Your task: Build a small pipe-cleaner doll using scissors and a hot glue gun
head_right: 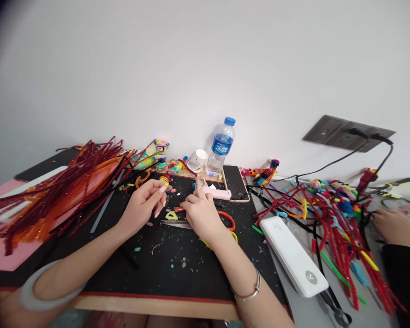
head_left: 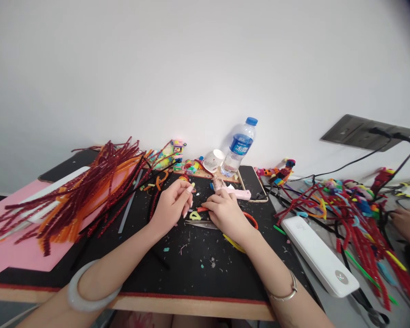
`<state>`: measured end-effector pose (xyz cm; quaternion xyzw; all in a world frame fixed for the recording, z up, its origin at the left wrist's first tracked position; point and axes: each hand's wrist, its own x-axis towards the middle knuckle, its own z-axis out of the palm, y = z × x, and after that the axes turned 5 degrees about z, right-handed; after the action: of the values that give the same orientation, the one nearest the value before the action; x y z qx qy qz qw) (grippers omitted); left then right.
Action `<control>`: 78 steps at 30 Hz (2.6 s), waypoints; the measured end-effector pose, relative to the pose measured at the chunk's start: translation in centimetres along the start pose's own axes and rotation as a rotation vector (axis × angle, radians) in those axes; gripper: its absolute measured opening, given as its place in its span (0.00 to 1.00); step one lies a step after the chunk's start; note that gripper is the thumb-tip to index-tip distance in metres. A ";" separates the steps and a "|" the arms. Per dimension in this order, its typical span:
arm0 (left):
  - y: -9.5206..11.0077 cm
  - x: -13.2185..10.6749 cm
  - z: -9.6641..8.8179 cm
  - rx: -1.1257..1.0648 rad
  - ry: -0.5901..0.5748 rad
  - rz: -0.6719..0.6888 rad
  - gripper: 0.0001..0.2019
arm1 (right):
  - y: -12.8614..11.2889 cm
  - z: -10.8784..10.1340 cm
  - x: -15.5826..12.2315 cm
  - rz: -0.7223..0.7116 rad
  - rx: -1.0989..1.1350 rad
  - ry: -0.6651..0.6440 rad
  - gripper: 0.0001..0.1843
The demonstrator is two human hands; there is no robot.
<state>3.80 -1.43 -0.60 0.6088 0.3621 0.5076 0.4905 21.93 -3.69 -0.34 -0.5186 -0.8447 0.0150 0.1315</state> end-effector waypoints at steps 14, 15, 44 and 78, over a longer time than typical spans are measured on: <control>0.4 -0.4 0.3 0.047 0.003 0.021 0.09 | -0.4 -0.4 -0.2 0.340 0.742 0.392 0.10; 0.4 -0.4 0.4 0.061 -0.002 0.028 0.09 | -0.4 -0.3 -0.1 0.366 0.823 0.391 0.10; -1.1 -0.7 2.7 0.122 -0.224 0.123 0.11 | -2.6 1.1 -0.2 0.763 1.833 0.144 0.26; -0.4 -1.3 2.9 -0.075 -0.261 0.027 0.12 | -2.6 2.0 -0.2 0.735 1.590 0.153 0.25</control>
<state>6.37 -3.20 -1.36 0.6557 0.2678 0.4436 0.5491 19.29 -4.86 -1.92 -0.5122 -0.3525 0.6054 0.4968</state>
